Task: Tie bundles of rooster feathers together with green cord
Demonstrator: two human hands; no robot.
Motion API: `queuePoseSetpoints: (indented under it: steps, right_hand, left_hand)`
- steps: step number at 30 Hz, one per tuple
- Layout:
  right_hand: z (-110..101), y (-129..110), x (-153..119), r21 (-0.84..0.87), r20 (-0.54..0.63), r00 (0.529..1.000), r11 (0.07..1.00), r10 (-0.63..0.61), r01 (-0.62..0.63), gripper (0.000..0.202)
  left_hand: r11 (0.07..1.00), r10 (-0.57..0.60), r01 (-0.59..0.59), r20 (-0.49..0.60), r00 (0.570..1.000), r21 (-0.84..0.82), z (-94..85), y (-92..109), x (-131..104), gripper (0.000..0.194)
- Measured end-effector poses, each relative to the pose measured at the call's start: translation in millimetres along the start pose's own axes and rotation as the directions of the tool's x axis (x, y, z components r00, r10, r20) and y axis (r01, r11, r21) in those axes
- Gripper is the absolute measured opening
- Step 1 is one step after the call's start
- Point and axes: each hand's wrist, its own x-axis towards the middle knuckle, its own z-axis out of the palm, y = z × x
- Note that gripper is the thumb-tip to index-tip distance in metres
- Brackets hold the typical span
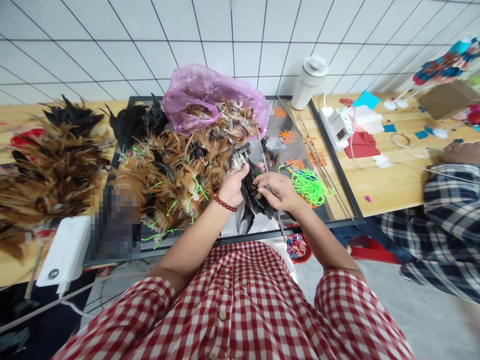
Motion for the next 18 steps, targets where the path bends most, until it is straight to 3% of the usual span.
queuePoseSetpoints:
  steps: [5, 10, 15, 18]
  right_hand:
    - [-2, -4, -3, 0.208, -0.007, 0.985, 0.964, 0.173, -0.168, 0.004]
    - [0, 0, -7, 0.488, -0.041, 0.901, 0.795, 0.433, -0.36, 0.008]
    - [-7, 9, -7, 0.64, -0.208, 0.812, 0.704, 0.545, -0.308, 0.024]
    - [-20, 16, -4, 0.656, -0.394, 0.707, 0.719, 0.587, -0.231, 0.03]
  left_hand:
    - [0.996, 0.035, -0.035, -0.006, 0.999, -0.081, 3.0, 6, -1, 0.016]
    - [0.993, 0.066, -0.066, -0.005, 0.998, -0.102, 6.1, 8, -3, 0.006]
    - [0.982, 0.141, -0.145, -0.037, 0.989, -0.122, 3.3, 10, -1, 0.019]
    - [0.976, 0.185, -0.195, -0.1, 0.978, -0.096, 0.2, 10, 3, 0.018]
